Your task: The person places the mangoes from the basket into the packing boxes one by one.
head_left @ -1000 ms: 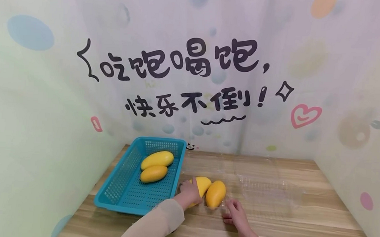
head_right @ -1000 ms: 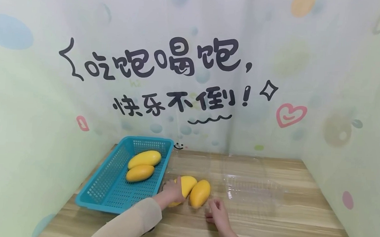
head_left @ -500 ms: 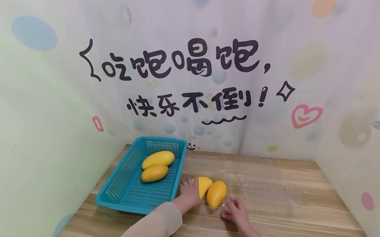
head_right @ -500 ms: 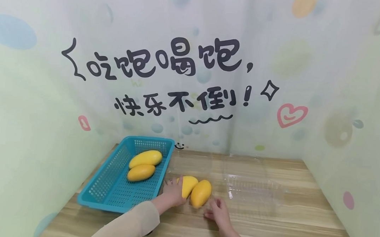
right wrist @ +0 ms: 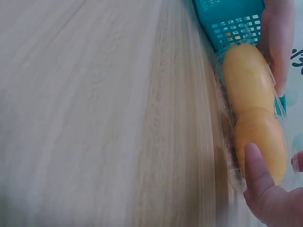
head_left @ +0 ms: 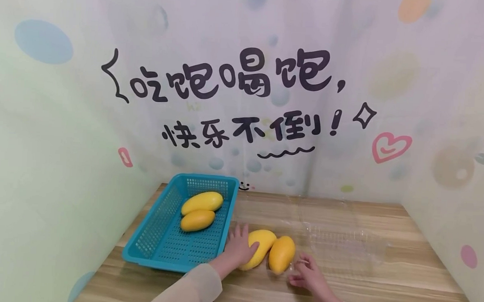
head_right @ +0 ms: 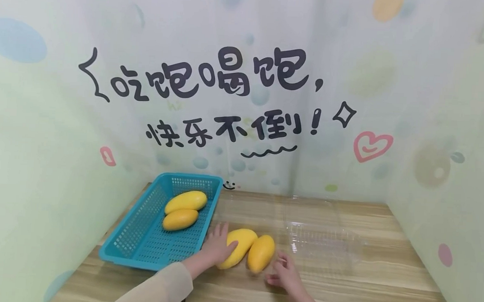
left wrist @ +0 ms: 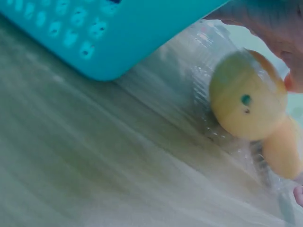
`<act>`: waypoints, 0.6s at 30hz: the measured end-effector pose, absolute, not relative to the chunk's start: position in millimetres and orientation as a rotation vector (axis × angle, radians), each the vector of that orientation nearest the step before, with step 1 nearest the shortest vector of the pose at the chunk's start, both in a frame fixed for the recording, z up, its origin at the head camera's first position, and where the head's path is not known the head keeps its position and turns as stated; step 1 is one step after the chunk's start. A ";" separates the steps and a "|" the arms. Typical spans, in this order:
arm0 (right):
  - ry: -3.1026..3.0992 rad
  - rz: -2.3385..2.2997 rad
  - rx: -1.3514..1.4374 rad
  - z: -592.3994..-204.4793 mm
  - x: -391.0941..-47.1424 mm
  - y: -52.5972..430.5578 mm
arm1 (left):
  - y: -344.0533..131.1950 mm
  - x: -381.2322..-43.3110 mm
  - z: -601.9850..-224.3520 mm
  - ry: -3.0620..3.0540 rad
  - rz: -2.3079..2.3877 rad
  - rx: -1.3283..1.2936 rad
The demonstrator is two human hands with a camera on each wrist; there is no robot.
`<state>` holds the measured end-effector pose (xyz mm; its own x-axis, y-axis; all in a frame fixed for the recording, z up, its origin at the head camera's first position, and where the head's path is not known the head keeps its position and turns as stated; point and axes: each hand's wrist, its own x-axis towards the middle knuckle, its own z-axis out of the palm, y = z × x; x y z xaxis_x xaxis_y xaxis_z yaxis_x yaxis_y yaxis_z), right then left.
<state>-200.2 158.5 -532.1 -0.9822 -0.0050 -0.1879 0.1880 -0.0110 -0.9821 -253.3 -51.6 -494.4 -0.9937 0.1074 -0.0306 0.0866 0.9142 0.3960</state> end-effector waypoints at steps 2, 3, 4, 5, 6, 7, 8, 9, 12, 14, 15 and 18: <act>2.119 -2.080 0.199 -528.7 -196.4 162.7 | -54.0 -252.0 -495.5 2.992 0.738 0.143; 2.123 -2.057 0.189 -526.9 -194.1 164.9 | -54.9 -250.9 -495.6 2.981 0.781 0.143; 2.134 -2.031 0.179 -525.8 -192.3 167.2 | -55.6 -249.7 -495.8 2.971 0.818 0.144; 2.143 -2.001 0.167 -524.4 -189.9 169.6 | -56.0 -248.1 -495.6 2.962 0.845 0.146; 2.153 -1.973 0.142 -523.6 -188.2 171.9 | -56.4 -246.3 -495.2 2.956 0.860 0.148; 2.157 -1.944 0.116 -522.9 -186.3 174.5 | -56.6 -244.1 -494.9 2.951 0.861 0.149; 2.164 -1.916 0.086 -522.5 -184.5 177.1 | -56.7 -241.7 -494.6 2.951 0.862 0.153; 2.174 -1.886 0.052 -521.8 -182.5 179.7 | -56.5 -239.2 -494.0 2.952 0.860 0.153; 2.184 -1.804 -0.031 -520.1 -177.5 187.6 | -56.6 -231.4 -493.2 2.941 0.873 0.155; 2.169 -1.767 -0.063 -519.3 -174.5 192.4 | -57.9 -225.8 -492.6 2.920 0.893 0.165; 2.160 -1.747 -0.071 -518.9 -173.3 194.7 | -58.6 -223.4 -492.4 2.901 0.913 0.166; 2.141 -1.681 -0.046 -517.2 -170.7 200.4 | -61.6 -217.6 -493.7 2.820 1.003 0.161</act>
<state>-170.7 200.4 -517.2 -0.9130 -0.2769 -0.2997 0.2256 0.2696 -0.9362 -217.6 -61.6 -493.7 -0.9839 0.1485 -0.0995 0.0523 0.7716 0.6340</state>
